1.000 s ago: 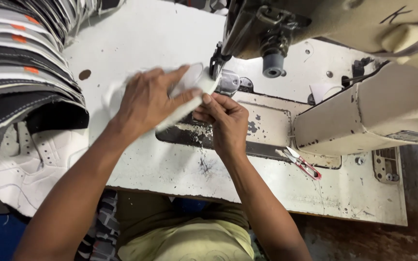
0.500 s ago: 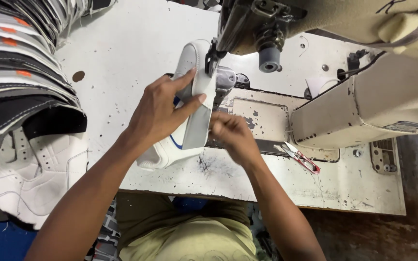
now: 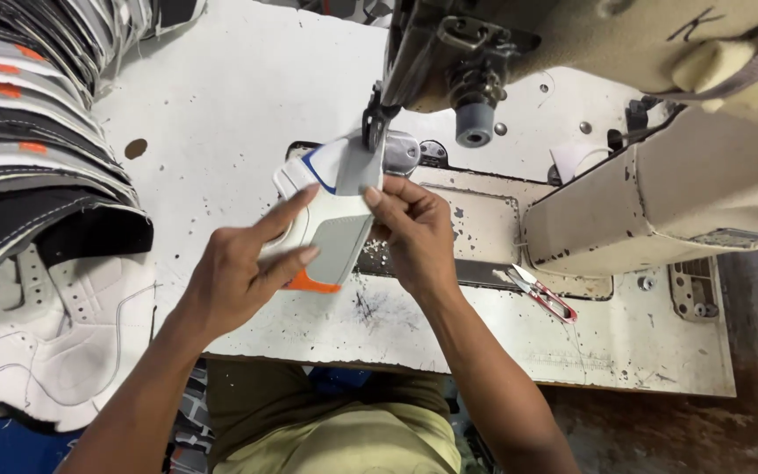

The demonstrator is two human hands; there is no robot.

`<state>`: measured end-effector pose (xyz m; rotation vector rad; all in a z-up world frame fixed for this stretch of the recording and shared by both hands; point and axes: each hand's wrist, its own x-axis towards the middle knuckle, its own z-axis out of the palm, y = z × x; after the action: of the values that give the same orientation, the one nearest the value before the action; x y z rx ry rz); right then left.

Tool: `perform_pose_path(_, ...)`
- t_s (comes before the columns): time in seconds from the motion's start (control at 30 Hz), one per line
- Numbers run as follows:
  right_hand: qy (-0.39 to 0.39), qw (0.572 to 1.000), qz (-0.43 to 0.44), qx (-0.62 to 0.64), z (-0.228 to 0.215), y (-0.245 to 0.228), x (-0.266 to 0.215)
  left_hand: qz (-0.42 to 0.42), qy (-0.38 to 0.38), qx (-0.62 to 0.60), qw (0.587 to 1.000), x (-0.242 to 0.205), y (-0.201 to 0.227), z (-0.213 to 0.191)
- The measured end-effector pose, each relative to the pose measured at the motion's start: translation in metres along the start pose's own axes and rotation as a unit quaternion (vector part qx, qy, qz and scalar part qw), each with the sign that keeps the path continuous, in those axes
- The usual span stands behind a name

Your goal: The person uses a sewing machine to stitch white and black shoe uppers. They guide the shoes under the needle, rotate them to sew different edges, and stack the finished pieces on the table. A second person briefly appears to help organize the stack of shoes.

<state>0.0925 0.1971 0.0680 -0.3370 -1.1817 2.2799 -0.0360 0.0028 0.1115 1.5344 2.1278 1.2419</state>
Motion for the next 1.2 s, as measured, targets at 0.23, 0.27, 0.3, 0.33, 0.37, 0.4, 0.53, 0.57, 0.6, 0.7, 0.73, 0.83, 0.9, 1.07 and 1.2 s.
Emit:
perform_pose_path(0.23,-0.075,0.989,0.001,-0.127,-0.014,0.036,-0.039,-0.043,0.016,-0.032,0.998,0.046,0.005,-0.004)
perform_pose_path(0.27,-0.068,0.989,-0.006,-0.134,-0.012,0.037,-0.039,0.024,0.042,-0.025,0.999,0.051,0.005,-0.005)
perform_pose_path(0.3,-0.060,0.988,-0.012,-0.142,-0.010,0.037,-0.040,0.090,0.067,-0.018,0.994,0.057,0.006,-0.006)
perform_pose_path(0.33,-0.061,0.988,-0.013,-0.141,-0.001,0.031,-0.035,0.090,0.067,-0.017,0.994,0.058,0.000,-0.004)
perform_pose_path(0.37,-0.038,0.993,-0.012,-0.112,0.009,0.024,-0.031,0.049,0.065,-0.065,0.995,0.060,-0.005,-0.002)
perform_pose_path(0.4,-0.013,0.996,-0.011,-0.085,0.016,0.016,-0.029,0.007,0.063,-0.116,0.991,0.061,-0.011,0.003)
perform_pose_path(0.53,0.015,0.998,-0.023,-0.059,0.006,0.017,-0.009,0.182,0.088,0.081,0.976,0.024,-0.030,0.000)
perform_pose_path(0.57,0.028,0.997,-0.035,-0.060,0.004,0.016,-0.003,0.119,0.086,0.117,0.982,0.017,-0.032,0.005)
perform_pose_path(0.6,0.042,0.996,-0.045,-0.063,0.002,0.015,0.002,0.053,0.084,0.151,0.983,0.009,-0.034,0.011)
perform_pose_path(0.7,0.072,0.996,-0.022,-0.049,0.012,0.002,0.008,-0.099,0.034,0.101,0.989,0.026,0.008,0.005)
perform_pose_path(0.73,0.073,0.996,-0.023,-0.049,0.000,0.011,0.007,-0.098,0.034,0.101,0.989,0.030,0.009,0.006)
perform_pose_path(0.83,0.029,0.998,-0.017,-0.055,-0.023,0.030,-0.005,-0.078,0.061,0.079,0.992,0.042,0.012,0.011)
perform_pose_path(0.9,-0.120,0.975,-0.084,-0.168,-0.015,0.032,-0.017,-0.092,0.055,0.082,0.991,0.055,0.015,0.006)
perform_pose_path(1.07,-0.110,0.947,-0.056,-0.296,0.000,0.056,-0.028,-0.096,0.058,0.083,0.990,0.091,0.000,0.009)
perform_pose_path(1.2,-0.024,0.971,-0.001,-0.239,0.000,0.055,-0.034,-0.051,0.100,0.091,0.989,0.095,0.007,0.006)
